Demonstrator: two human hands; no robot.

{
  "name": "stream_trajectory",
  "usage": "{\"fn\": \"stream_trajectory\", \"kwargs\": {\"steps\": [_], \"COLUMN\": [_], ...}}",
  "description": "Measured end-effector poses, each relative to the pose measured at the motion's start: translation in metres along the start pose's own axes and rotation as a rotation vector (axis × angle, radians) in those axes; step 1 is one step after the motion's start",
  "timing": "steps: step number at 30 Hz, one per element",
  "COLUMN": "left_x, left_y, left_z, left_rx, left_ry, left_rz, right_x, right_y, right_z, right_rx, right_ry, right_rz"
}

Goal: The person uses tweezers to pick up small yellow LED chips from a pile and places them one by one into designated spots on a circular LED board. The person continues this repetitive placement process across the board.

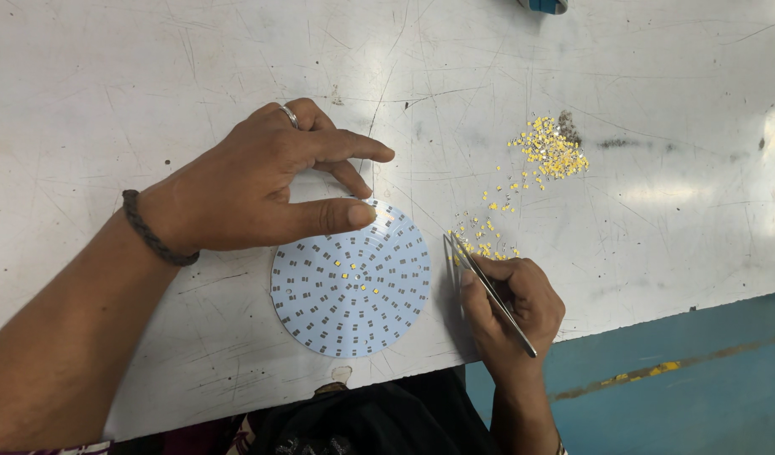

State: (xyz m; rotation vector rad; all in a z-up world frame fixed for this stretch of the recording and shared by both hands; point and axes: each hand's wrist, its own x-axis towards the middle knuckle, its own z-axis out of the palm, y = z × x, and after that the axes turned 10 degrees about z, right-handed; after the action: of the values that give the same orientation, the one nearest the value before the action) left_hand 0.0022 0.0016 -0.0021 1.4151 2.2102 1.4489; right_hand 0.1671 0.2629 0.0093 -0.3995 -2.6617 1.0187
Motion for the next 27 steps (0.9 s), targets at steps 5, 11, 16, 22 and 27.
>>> {"fn": "stream_trajectory", "kwargs": {"steps": [5,11,16,22,27], "left_x": [0.000,-0.004,-0.005,-0.005,-0.006], "left_y": [0.001,-0.002,-0.001,-0.003,-0.005], "left_z": [-0.004,0.002,0.003,0.003,0.004], "left_rx": [0.050,0.056,0.076,0.079,0.065], "left_ry": [-0.019,0.005,0.030,0.027,0.034], "left_rz": [0.014,0.007,0.027,0.017,0.030], "right_x": [-0.004,-0.018,0.003,0.028,0.040], "right_y": [0.002,0.004,0.010,0.009,-0.001], "right_z": [-0.003,-0.009,-0.010,-0.006,-0.006], "right_rx": [-0.018,0.134,0.145,0.185,0.193], "right_ry": [-0.018,-0.389,-0.548,-0.627,-0.755], "right_rz": [-0.070,-0.072,-0.163,-0.181,-0.206]}}
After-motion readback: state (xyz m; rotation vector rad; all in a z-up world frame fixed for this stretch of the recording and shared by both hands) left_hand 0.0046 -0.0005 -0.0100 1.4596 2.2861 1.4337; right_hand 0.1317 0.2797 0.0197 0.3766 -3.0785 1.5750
